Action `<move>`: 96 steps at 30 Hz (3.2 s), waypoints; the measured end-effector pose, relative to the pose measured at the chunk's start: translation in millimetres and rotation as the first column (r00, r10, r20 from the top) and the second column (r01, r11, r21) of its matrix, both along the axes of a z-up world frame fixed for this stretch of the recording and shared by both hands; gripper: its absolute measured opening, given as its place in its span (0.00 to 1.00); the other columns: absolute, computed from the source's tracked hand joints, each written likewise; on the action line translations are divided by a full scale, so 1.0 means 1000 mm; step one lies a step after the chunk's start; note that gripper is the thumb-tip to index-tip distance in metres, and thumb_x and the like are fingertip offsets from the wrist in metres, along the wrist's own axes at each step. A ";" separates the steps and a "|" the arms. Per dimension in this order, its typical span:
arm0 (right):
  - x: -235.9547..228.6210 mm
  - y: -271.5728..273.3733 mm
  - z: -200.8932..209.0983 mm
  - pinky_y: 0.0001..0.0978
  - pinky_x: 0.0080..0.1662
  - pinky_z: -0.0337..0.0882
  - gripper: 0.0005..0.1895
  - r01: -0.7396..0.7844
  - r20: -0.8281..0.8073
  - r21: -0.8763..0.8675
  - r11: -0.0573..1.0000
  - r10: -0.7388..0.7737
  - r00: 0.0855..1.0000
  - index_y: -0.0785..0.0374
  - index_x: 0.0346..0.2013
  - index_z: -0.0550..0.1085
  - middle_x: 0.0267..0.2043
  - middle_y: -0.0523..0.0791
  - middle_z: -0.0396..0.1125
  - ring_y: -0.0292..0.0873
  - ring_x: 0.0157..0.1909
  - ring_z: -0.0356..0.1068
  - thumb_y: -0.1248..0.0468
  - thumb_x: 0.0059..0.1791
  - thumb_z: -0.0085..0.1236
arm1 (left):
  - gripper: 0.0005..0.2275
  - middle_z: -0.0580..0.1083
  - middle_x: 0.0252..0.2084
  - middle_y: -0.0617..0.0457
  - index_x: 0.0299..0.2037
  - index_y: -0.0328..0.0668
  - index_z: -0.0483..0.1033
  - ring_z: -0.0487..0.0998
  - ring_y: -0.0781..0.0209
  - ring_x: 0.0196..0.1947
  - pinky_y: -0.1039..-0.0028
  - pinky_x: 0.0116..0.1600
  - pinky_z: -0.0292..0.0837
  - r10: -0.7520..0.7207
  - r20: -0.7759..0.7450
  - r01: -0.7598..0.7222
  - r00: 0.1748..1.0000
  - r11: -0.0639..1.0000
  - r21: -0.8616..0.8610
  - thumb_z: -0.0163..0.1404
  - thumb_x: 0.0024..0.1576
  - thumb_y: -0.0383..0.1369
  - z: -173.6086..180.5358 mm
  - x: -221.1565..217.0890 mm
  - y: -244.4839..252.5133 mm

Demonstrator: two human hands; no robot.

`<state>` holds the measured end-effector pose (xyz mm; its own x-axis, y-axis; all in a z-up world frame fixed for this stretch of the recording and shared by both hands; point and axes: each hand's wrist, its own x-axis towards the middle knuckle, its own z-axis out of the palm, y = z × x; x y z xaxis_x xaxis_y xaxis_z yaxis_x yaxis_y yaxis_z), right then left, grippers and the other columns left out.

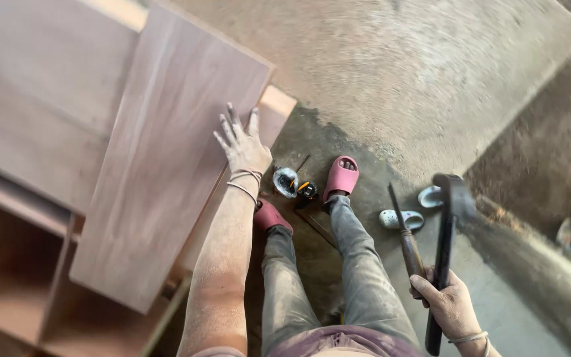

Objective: The person assembles a wooden cabinet on the workshop floor. They fit a long wooden rail into the shelf unit, position a large panel on top, and hammer nails along the edges using a claw hammer, then press and align the panels and reposition the unit.

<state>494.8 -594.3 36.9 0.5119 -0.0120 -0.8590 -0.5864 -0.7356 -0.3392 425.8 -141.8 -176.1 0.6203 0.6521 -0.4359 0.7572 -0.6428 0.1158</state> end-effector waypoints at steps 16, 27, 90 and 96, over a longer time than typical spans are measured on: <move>-0.047 0.104 0.001 0.30 0.34 0.68 0.12 -0.310 0.170 0.051 0.949 0.298 0.939 0.73 0.45 0.73 0.34 0.49 0.72 0.41 0.33 0.72 0.67 0.52 0.60 | 0.42 0.37 0.80 0.39 0.76 0.76 0.49 0.38 0.35 0.79 0.36 0.74 0.34 0.437 -0.266 -0.470 0.859 0.879 -0.074 0.52 0.49 0.32 -0.024 -0.443 -0.095; -0.194 0.161 -0.004 0.31 0.35 0.68 0.12 -0.570 0.086 0.057 0.820 0.565 0.821 0.75 0.42 0.72 0.32 0.52 0.71 0.42 0.32 0.72 0.66 0.52 0.61 | 0.37 0.34 0.80 0.41 0.73 0.79 0.56 0.39 0.37 0.79 0.40 0.75 0.39 0.741 -0.275 -0.778 0.612 0.627 -0.044 0.52 0.52 0.30 -0.037 -0.678 -0.138; -0.139 0.220 0.047 0.30 0.30 0.71 0.16 -0.727 -0.328 0.273 0.630 0.771 0.545 0.75 0.38 0.75 0.29 0.51 0.74 0.39 0.26 0.72 0.62 0.45 0.63 | 0.25 0.70 0.61 0.45 0.63 0.39 0.68 0.70 0.49 0.62 0.54 0.68 0.64 0.368 0.800 -0.546 0.474 0.835 -0.061 0.56 0.53 0.27 0.137 -0.385 -0.171; -0.138 0.220 0.051 0.25 0.26 0.66 0.15 -0.677 -0.419 0.362 0.641 0.760 0.497 0.71 0.35 0.73 0.28 0.50 0.75 0.36 0.23 0.68 0.58 0.47 0.61 | 0.26 0.71 0.58 0.48 0.60 0.41 0.70 0.71 0.48 0.66 0.54 0.76 0.58 0.292 0.876 -0.400 0.384 0.908 -0.128 0.60 0.50 0.30 0.201 -0.284 -0.229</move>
<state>357.1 -374.5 87.7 -0.2042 0.2925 -0.9342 0.0222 -0.9527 -0.3032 142.3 -370.9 25.3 0.3403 0.9044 0.2573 0.4509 -0.3971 0.7994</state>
